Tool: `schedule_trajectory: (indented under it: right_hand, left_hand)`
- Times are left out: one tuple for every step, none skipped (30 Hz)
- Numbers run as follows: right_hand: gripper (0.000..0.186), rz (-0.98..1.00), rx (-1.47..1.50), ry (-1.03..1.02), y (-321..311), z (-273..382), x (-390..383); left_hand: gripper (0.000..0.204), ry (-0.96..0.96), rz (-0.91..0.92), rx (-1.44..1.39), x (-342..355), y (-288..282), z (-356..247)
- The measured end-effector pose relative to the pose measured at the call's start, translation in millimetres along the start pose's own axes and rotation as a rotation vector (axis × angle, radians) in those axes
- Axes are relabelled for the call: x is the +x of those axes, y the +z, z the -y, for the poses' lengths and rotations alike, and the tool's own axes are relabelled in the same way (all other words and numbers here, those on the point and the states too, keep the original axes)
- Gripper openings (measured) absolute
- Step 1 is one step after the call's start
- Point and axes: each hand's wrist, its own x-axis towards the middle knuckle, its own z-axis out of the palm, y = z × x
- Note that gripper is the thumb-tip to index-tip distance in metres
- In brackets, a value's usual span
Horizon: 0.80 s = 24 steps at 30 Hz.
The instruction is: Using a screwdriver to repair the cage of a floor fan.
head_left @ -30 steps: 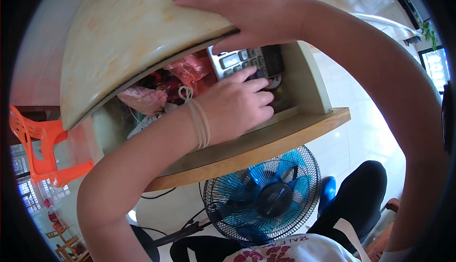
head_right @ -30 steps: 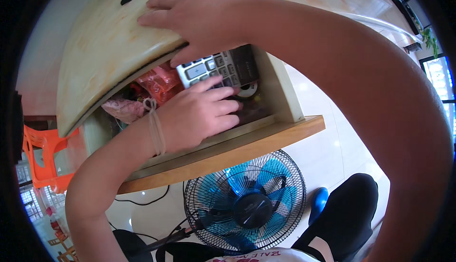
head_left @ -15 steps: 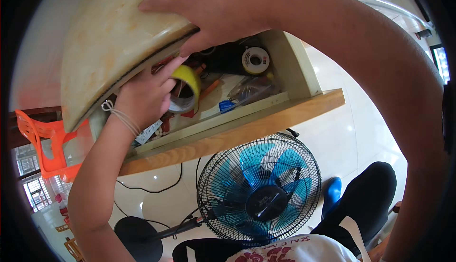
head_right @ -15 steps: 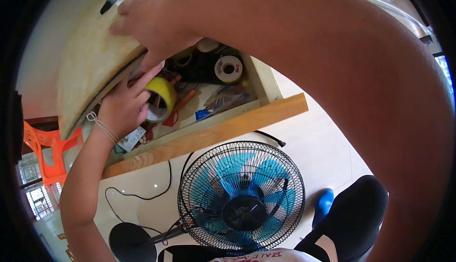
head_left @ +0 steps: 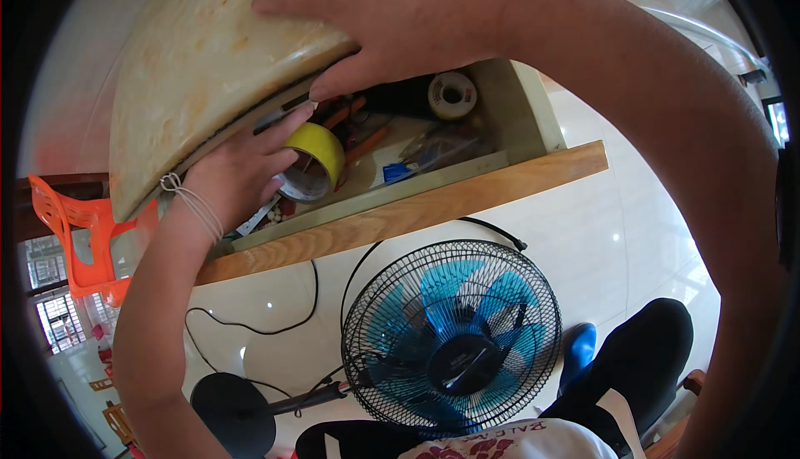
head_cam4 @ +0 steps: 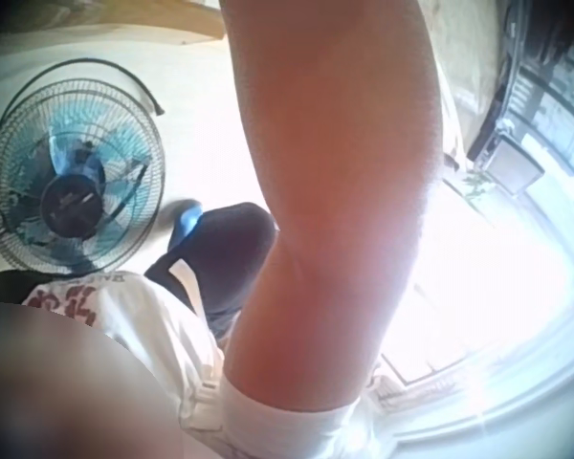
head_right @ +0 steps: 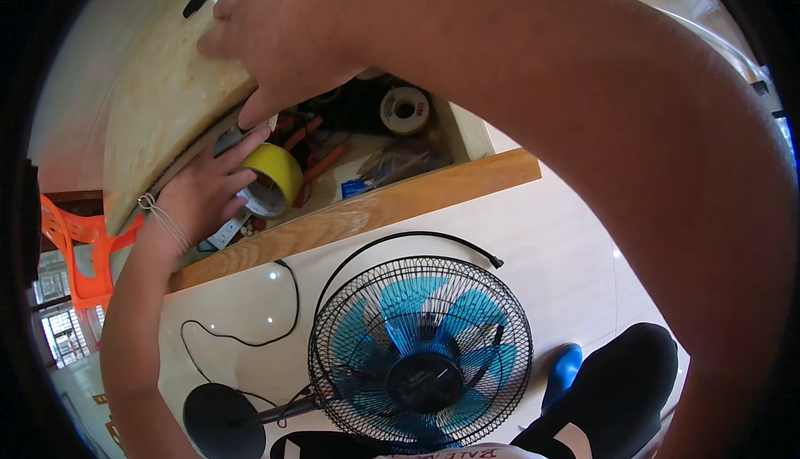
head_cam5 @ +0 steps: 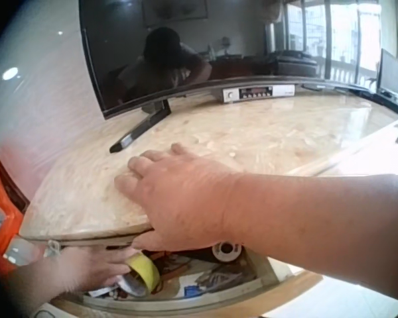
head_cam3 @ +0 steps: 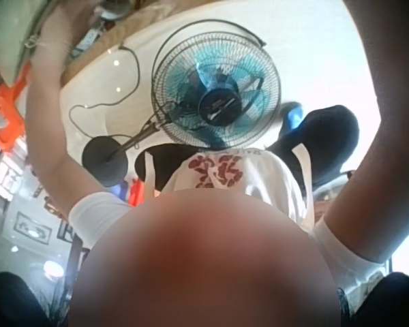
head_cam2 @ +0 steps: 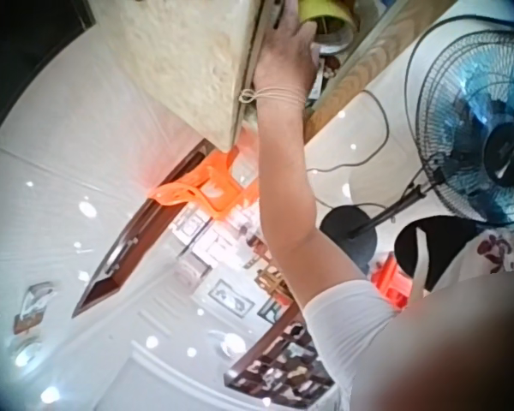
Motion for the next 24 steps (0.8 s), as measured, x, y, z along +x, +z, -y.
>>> schedule_trajectory:
  right_hand:
    - [0.073, 0.004, -0.013, -0.004, 0.6, -0.1, 0.8]
    - [0.072, 0.008, -0.026, -0.009, 0.9, -0.4, 1.3]
    - [0.072, 0.005, -0.026, -0.012, 0.1, 0.0, 1.6]
    - [0.071, 0.009, -0.029, -0.011, -0.5, 0.3, 1.9]
    - [0.07, 0.012, -0.031, -0.011, -0.8, 0.3, 2.4]
    - [0.07, 0.014, -0.031, -0.013, -0.3, 0.8, 4.0]
    - [0.069, 0.027, -0.03, -0.007, -1.9, 0.5, 3.6]
    - [0.068, 0.042, -0.03, 0.0, -2.9, 0.1, 3.1]
    - [0.068, 0.045, -0.032, 0.002, -3.2, -2.0, 1.5]
    - [0.068, 0.035, 0.008, -0.018, -1.4, -4.7, 0.9]
    - [0.067, 0.027, 0.046, -0.036, 0.9, -6.6, 0.3]
    - [0.067, 0.028, 0.048, -0.037, 2.8, -6.2, -0.7]
    - [0.067, 0.006, 0.032, -0.019, 2.9, -1.6, 0.0]
    - [0.067, -0.007, 0.013, 0.004, 4.4, 0.4, 0.4]
    - [0.067, 0.012, 0.006, 0.016, 8.0, -4.7, -2.0]
    - [0.067, -0.032, 0.035, -0.021, 1.1, -1.8, 2.2]
    - [0.067, -0.077, 0.067, -0.059, -6.3, 2.6, 5.8]
    - [0.067, -0.031, 0.062, -0.033, 7.3, -4.2, 2.8]
    - [0.067, -0.057, 0.037, -0.026, 8.8, -3.7, 1.0]
    - [0.067, -0.085, 0.011, -0.019, 9.8, -3.6, -0.9]
    - [0.067, -0.084, 0.012, -0.015, 13.6, -6.7, 0.0]
    - [0.066, -0.112, -0.011, -0.043, 19.1, -11.4, 1.6]
    - [0.066, -0.14, -0.035, -0.071, 22.1, -14.2, 2.4]
    - [0.066, -0.144, -0.037, -0.073, 21.0, -13.9, 3.2]
  left_hand:
    - [0.026, 0.061, -0.042, 0.043, -3.2, -3.2, -0.7]
    - [0.026, 0.058, -0.042, 0.045, -7.7, -8.1, -2.2]
    - [0.031, 0.076, -0.043, -0.082, -14.4, -14.8, -3.8]
    - [0.036, 0.093, -0.043, -0.209, -18.8, -21.6, -4.0]
    - [0.036, 0.089, -0.041, -0.206, -18.2, -29.2, -6.3]
    - [0.037, 0.002, -0.037, -0.409, -14.0, -35.7, -13.1]
    - [0.038, -0.082, -0.034, -0.61, -8.6, -44.1, -20.8]
    - [0.037, -0.068, -0.07, -0.628, -5.4, -51.0, -28.4]
    - [0.037, -0.065, -0.072, -0.63, 4.8, -56.3, -37.0]
    - [0.039, 0.004, -0.01, -0.826, 18.4, -61.1, -44.6]
    - [0.041, 0.077, 0.053, -1.022, 33.4, -64.7, -51.3]
    - [0.048, 0.093, 0.012, -0.974, 52.9, -53.3, -58.5]
    - [0.055, 0.097, -0.028, -0.919, 71.0, -38.6, -64.7]
    - [0.063, -0.003, 0.052, -0.874, 93.9, -36.6, -72.9]
    - [0.072, -0.078, 0.125, -0.837, 120.2, -32.8, -79.4]
    - [0.072, -0.102, 0.125, -0.818, 121.9, -28.7, -70.8]
    - [0.066, -0.111, 0.072, -0.585, 121.8, -22.8, -61.6]
    - [0.062, -0.055, 0.007, -0.406, 144.3, -3.4, -66.4]
    - [0.062, -0.048, 0.007, -0.411, 144.3, -1.2, -66.8]
    - [0.067, -0.036, -0.099, -0.401, 141.4, 0.9, -66.0]
    - [0.072, -0.026, -0.204, -0.387, 138.6, 0.6, -64.8]
    - [0.087, -0.052, -0.163, -0.466, 138.2, -4.1, -67.4]
    - [0.087, -0.049, -0.162, -0.465, 142.1, -2.5, -70.1]
    - [0.085, -0.067, -0.171, -0.47, 144.8, -1.7, -72.5]
